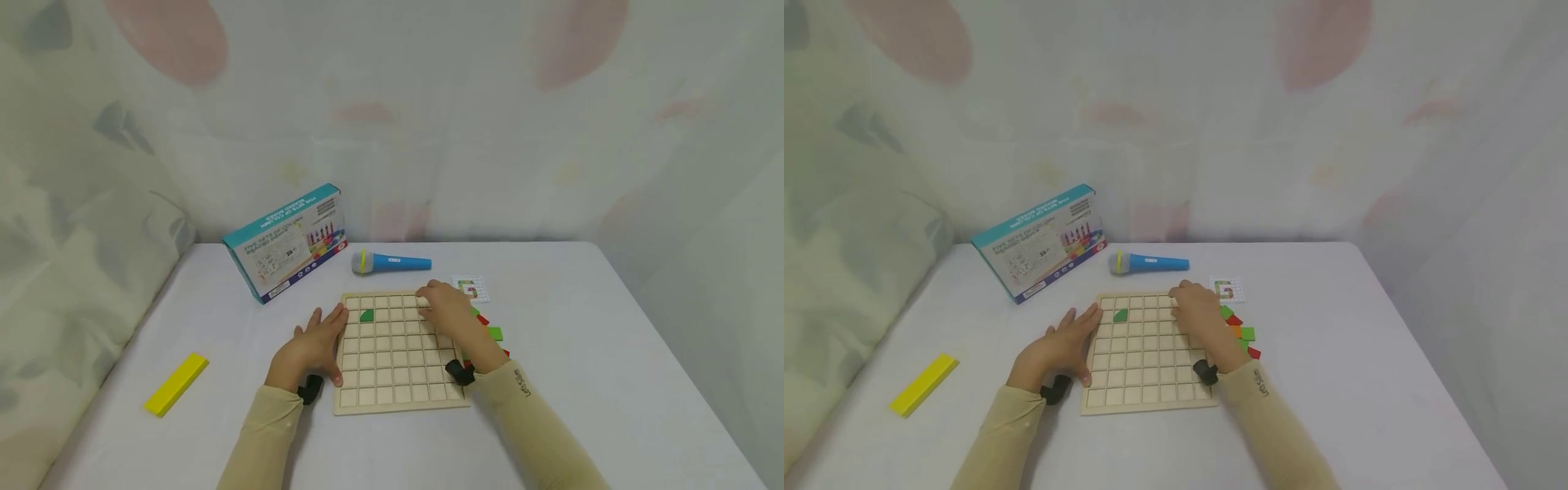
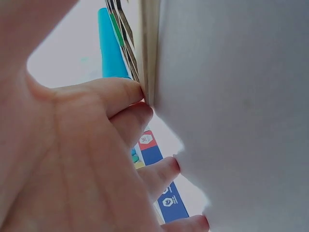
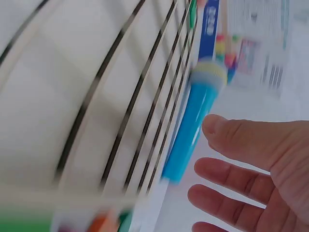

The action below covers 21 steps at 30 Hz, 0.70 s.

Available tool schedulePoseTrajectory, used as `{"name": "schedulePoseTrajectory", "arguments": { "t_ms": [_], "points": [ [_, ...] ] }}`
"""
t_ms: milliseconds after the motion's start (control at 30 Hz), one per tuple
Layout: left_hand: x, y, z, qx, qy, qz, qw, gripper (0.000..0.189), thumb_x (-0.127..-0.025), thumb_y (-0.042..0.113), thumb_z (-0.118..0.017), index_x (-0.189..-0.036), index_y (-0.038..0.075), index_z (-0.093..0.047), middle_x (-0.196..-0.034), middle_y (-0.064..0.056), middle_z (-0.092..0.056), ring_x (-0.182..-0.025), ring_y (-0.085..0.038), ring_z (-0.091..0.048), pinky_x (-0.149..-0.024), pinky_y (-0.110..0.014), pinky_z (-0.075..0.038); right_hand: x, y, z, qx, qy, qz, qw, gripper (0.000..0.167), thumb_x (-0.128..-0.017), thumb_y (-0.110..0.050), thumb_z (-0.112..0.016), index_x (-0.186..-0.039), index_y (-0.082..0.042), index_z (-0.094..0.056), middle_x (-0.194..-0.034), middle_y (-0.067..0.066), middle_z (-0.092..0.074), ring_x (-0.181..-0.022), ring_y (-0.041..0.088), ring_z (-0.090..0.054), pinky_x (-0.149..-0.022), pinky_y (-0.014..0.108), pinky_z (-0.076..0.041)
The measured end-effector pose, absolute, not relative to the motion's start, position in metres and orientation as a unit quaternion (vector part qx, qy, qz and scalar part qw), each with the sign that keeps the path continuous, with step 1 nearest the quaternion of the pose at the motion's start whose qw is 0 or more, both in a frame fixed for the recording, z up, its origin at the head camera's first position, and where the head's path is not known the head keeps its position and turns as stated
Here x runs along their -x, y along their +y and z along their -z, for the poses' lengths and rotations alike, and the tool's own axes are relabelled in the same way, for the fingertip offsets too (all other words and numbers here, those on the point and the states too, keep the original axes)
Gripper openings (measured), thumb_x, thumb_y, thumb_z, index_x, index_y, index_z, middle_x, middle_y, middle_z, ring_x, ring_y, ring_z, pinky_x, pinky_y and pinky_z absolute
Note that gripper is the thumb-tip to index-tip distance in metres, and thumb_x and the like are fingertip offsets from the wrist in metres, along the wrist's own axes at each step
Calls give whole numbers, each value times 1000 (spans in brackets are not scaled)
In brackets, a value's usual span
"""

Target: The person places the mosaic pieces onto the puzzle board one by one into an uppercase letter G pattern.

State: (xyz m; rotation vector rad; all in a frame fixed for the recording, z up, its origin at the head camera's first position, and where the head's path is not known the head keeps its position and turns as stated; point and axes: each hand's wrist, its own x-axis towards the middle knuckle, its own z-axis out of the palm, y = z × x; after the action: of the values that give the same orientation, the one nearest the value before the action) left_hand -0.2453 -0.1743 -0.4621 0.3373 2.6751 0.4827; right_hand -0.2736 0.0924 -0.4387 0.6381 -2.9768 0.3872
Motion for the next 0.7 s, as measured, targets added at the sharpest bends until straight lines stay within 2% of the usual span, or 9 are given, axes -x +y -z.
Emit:
{"name": "schedulePoseTrajectory", "arguments": {
  "t_ms": [100,267,367,500,700],
  "points": [
    [246,-174,464,-120,957,-167,205,136,-41,35,-90,-149,14,-12,-156,-4,0,-138,-43,5,-98,-73,-4,274,121,445,-180,-975,-124,45,35,-79,-18,-73,-112,-9,-65,-107,8,-62,-87,23,-63,-58,31,-53],
    [246,-174,463,-117,958,-165,204,136,-40,35,-90,-149,14,-12,-156,-4,-1,-137,-43,5,-98,-73,-4,274,158,459,-130,-984,-116,35,33,-81,-22,-70,-112,-9,-66,-114,11,-61,-99,27,-60,-72,39,-54],
    [245,-173,463,-118,957,-168,204,136,-40,34,-90,-149,14,-12,-156,-5,-1,-137,-43,6,-98,-73,-3,274,169,464,-106,-987,-117,25,34,-82,-24,-70,-112,-8,-66,-110,12,-62,-96,26,-60,-76,41,-53],
    [245,-173,462,-119,957,-173,202,135,-40,33,-90,-149,13,-13,-156,-5,-1,-137,-43,6,-98,-73,-2,274,174,466,-85,-991,-102,21,36,-81,-27,-71,-111,-7,-67,-105,12,-63,-89,24,-61,-74,41,-53],
    [244,-174,461,-122,956,-179,199,135,-40,33,-90,-149,13,-14,-156,-6,-2,-137,-43,5,-98,-73,-3,277,173,467,-67,-993,-95,3,36,-81,-27,-70,-111,-7,-67,-104,12,-63,-84,23,-60,-70,40,-54]
  ]
}}
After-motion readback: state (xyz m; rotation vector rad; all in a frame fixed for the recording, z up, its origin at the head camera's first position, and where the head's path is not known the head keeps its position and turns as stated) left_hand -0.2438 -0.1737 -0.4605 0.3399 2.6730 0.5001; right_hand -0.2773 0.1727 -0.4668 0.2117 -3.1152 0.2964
